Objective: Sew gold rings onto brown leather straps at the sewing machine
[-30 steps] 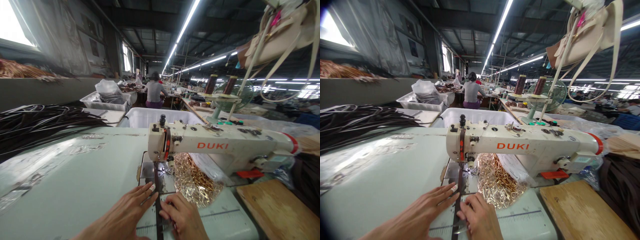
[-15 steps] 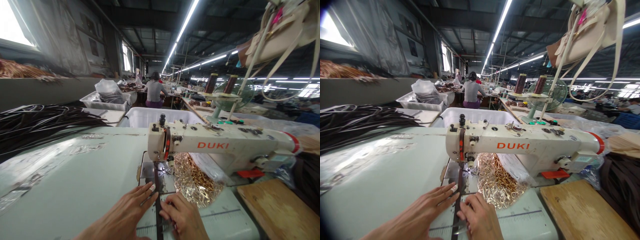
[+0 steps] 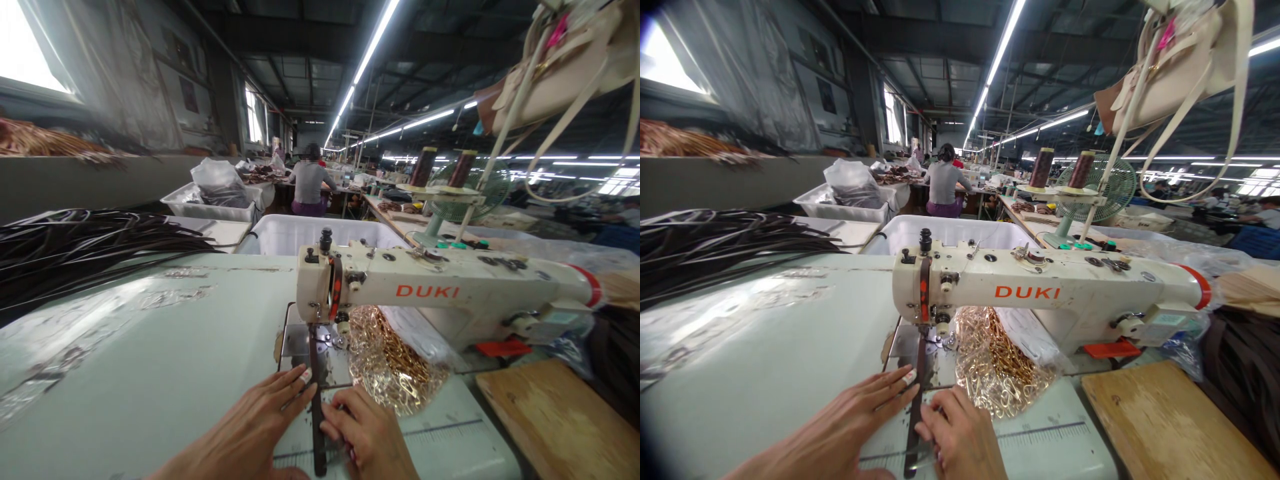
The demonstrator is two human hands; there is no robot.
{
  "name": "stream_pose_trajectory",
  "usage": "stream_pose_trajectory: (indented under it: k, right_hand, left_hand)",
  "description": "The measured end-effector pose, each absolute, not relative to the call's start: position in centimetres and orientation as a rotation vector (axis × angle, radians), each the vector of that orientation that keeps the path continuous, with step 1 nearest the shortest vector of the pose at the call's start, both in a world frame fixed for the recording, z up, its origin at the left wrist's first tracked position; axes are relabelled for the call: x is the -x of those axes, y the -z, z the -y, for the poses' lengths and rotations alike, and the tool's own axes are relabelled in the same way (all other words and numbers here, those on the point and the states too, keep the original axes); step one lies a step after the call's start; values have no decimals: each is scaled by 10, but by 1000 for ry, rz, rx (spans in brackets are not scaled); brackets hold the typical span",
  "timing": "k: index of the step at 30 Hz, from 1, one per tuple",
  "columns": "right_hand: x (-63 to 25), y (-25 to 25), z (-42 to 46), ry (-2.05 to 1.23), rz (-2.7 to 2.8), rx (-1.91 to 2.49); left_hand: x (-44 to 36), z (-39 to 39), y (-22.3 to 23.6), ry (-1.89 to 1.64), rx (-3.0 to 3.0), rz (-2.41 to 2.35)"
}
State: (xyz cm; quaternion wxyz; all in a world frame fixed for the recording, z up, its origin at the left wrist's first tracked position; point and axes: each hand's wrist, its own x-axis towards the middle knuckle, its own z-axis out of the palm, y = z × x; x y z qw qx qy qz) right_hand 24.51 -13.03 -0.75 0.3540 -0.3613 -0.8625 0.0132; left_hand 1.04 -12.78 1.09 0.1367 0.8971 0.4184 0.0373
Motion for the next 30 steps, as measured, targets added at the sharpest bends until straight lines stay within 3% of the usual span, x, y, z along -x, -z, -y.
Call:
stream_pose_trajectory:
  k: [10, 19, 30]
  right_hand:
    - [-246, 10, 131, -48, 2241, 945]
    - [-247, 31, 127, -89, 2199, 979]
    - [-246, 21, 129, -14, 2206, 954]
  left_hand:
    - [-18, 113, -21, -151, -2626, -1209]
    - [-18, 65, -19, -645, -2698, -784]
    - [-14, 13, -18, -792, -2669, -694]
